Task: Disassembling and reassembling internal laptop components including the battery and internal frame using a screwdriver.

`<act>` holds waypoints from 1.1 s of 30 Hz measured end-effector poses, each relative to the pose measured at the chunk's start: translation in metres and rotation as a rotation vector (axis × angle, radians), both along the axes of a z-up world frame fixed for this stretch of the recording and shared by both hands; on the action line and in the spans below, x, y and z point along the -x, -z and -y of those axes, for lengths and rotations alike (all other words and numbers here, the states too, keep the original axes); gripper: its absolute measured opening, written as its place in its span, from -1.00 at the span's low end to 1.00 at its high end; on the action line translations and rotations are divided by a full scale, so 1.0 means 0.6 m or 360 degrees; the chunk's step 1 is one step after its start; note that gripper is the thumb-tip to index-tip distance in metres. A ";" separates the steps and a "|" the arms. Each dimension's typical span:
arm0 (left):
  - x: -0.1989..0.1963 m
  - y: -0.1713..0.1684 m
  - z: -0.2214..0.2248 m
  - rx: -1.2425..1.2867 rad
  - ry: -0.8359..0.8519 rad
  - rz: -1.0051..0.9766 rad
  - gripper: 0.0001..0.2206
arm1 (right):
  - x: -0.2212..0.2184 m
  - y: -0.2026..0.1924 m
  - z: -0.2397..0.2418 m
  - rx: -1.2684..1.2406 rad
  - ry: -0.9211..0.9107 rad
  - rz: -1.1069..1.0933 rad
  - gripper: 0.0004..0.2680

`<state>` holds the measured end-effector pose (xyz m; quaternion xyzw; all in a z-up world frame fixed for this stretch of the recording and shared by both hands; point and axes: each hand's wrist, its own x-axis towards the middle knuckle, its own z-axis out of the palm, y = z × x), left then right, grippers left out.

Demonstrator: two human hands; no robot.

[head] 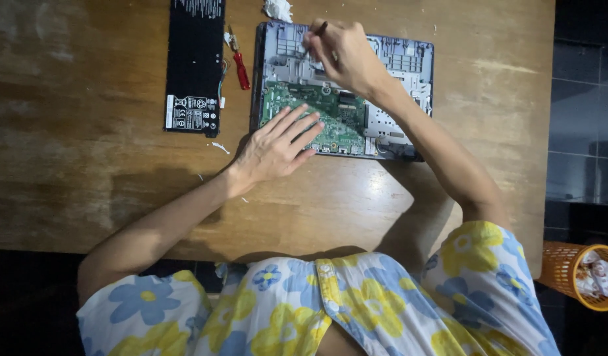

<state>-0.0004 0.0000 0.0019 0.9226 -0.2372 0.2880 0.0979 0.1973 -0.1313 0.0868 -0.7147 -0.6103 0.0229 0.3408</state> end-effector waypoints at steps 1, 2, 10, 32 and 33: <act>0.001 -0.001 0.000 0.0011 0.0004 -0.0001 -0.62 | 0.005 -0.004 0.006 0.0039 -0.0021 -0.0160 -0.74; -0.001 -0.003 -0.001 0.0009 0.0001 0.0002 -0.62 | 0.004 -0.009 0.007 0.0038 -0.0023 -0.0157 -0.74; 0.000 0.001 0.001 -0.0006 -0.0022 -0.0009 -0.61 | 0.002 -0.011 0.035 0.0129 0.0083 0.0081 -0.73; 0.004 -0.011 0.000 0.0059 0.0039 -0.0026 -0.63 | -0.003 -0.041 0.142 0.0449 0.0485 0.0308 -0.71; 0.004 -0.011 0.000 0.0052 0.0027 -0.0026 -0.63 | 0.001 -0.044 0.144 0.0354 0.0433 0.0220 -0.73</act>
